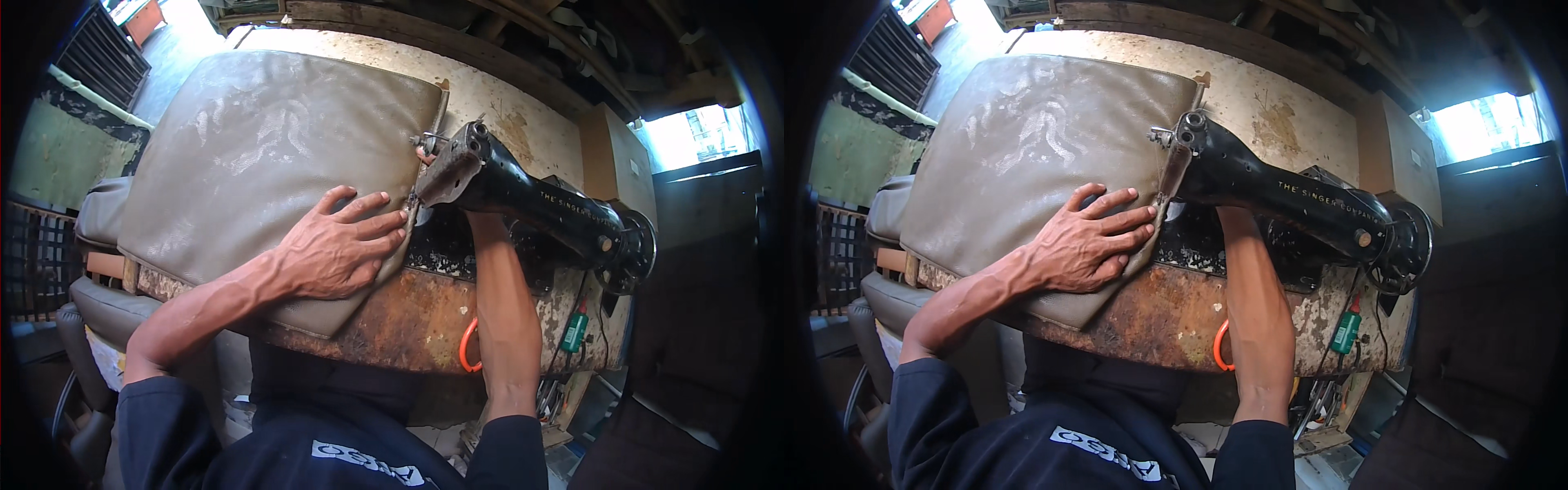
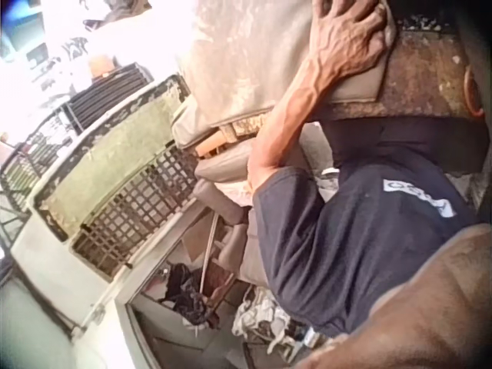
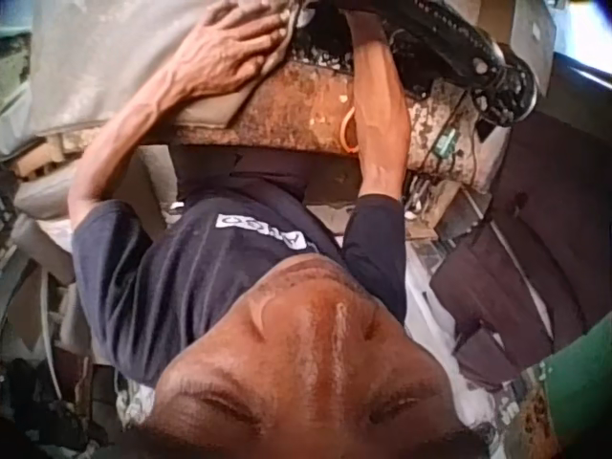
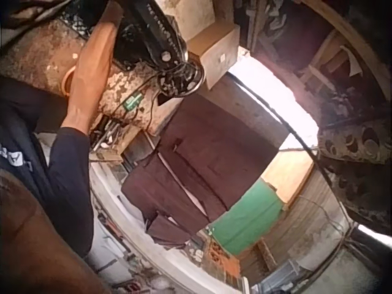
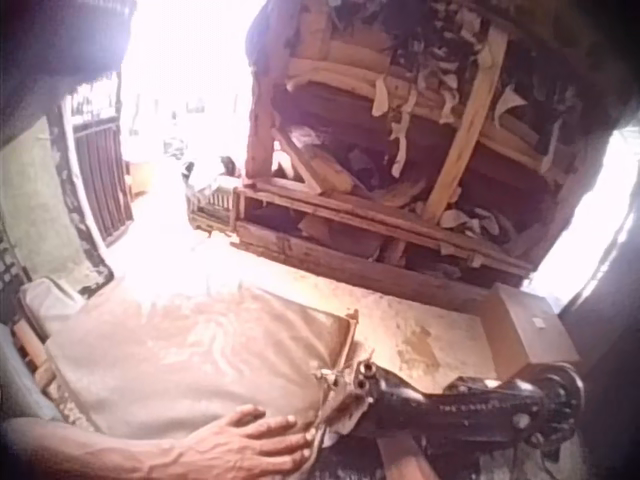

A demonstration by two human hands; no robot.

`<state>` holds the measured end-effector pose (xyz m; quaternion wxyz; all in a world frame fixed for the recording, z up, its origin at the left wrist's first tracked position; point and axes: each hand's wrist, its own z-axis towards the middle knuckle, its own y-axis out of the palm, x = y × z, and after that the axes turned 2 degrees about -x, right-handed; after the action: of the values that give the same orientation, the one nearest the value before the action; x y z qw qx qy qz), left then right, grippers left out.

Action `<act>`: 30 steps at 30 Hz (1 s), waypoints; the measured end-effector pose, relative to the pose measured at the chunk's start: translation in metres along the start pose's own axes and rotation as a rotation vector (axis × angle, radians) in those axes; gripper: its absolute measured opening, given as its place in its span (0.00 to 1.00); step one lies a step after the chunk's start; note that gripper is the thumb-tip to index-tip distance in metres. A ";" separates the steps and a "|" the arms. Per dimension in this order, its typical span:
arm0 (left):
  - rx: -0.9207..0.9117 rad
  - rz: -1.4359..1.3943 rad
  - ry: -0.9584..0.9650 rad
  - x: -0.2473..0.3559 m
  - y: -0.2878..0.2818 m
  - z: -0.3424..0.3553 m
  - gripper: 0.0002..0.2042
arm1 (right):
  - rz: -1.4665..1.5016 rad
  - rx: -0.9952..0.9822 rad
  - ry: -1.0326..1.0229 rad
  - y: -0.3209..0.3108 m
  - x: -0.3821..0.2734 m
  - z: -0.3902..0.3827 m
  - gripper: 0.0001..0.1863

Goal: The person sews the edge of a fabric cushion cover using a sewing machine, periodically aligning the material and trimming thread with shears.

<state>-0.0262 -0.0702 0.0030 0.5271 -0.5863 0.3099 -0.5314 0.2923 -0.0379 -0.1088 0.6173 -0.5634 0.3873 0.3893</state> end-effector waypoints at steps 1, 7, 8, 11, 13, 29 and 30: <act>0.002 -0.005 0.007 0.000 -0.001 0.002 0.25 | 0.300 0.006 -0.103 0.001 0.014 -0.002 0.18; 0.046 0.023 0.023 -0.006 -0.006 0.008 0.23 | 0.687 0.047 -0.178 -0.003 0.034 -0.002 0.26; 0.049 0.028 0.019 -0.007 -0.006 0.012 0.23 | 0.573 -0.011 -0.183 -0.016 0.035 -0.001 0.26; 0.049 0.037 0.003 -0.011 -0.005 0.017 0.23 | 0.296 0.289 -0.223 0.006 0.008 0.006 0.15; -0.036 0.031 -0.038 -0.011 -0.007 0.012 0.26 | 0.235 0.164 -0.059 0.003 -0.013 0.010 0.17; 0.049 -0.059 -0.066 -0.027 -0.001 0.025 0.23 | 0.031 -0.133 -0.299 -0.019 -0.082 0.016 0.19; 0.113 -0.034 -0.045 -0.031 -0.002 0.027 0.19 | -0.079 -0.096 -0.563 -0.019 -0.085 0.024 0.20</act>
<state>-0.0086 -0.0338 -0.0009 0.5568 -0.5726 0.2576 -0.5437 0.2768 -0.0191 -0.0214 0.6878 -0.4764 0.1596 0.5240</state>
